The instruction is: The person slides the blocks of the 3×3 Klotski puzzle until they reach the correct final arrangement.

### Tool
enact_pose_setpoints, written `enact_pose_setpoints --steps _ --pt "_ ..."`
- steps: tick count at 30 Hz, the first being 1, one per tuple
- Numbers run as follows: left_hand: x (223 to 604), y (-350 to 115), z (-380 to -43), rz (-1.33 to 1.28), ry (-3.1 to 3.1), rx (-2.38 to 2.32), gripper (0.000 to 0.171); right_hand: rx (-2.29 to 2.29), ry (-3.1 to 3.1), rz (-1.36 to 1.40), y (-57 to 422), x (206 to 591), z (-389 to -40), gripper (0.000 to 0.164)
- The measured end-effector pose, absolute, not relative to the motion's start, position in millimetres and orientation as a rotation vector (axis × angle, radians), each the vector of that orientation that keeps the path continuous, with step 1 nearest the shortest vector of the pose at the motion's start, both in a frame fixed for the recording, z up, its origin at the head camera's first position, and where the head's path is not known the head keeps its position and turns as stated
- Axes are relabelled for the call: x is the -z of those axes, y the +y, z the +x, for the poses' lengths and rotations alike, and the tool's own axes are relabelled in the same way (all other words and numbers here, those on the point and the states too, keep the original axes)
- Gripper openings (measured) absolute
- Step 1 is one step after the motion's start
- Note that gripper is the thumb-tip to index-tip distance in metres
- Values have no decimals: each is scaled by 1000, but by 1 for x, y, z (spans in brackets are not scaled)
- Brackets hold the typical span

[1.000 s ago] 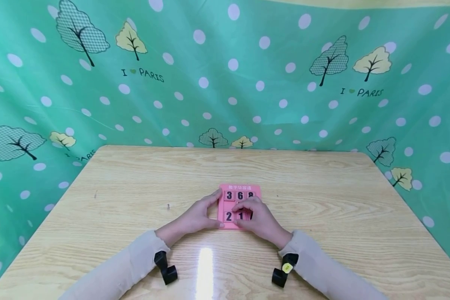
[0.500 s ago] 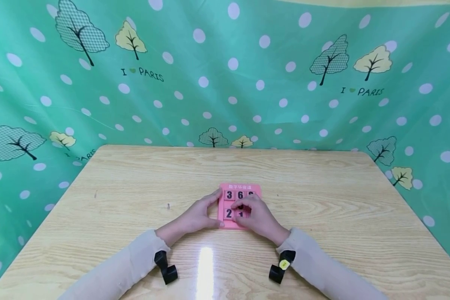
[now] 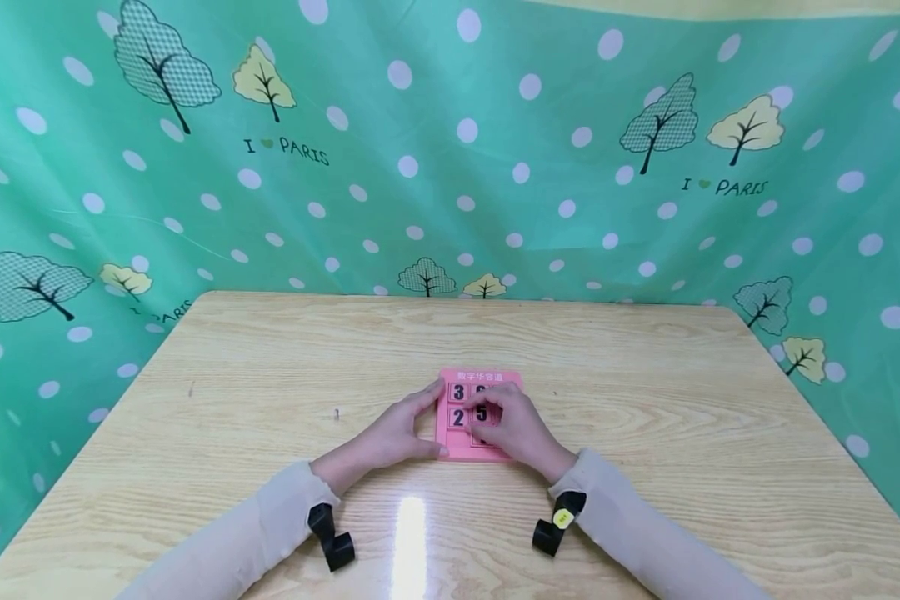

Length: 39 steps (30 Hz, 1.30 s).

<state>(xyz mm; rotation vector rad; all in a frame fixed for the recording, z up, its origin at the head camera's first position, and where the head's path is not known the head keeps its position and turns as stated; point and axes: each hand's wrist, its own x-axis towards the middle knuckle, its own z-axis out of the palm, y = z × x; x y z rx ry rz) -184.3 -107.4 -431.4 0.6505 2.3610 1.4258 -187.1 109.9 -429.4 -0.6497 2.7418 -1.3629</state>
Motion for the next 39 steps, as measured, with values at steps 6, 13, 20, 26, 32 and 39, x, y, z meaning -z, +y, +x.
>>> enact_pose_setpoints --steps 6,13,20,26,32,39 --pt "430 -108 -184 638 2379 -1407 96 1355 2747 -632 109 429 -190 25" --pt "430 -108 -184 635 2387 -1401 96 1359 2733 -578 109 430 -192 23" --pt "429 -107 -183 643 2381 -1409 96 1380 2740 -588 109 431 -192 23" --pt "428 -107 -183 647 2392 -1398 95 1384 2726 -605 109 430 -192 23" --pt "432 -107 -184 660 2384 -1407 95 1376 2722 -597 114 426 -188 24" --pt "433 -107 -185 654 2373 -1423 96 1381 2715 -571 122 422 -181 25"
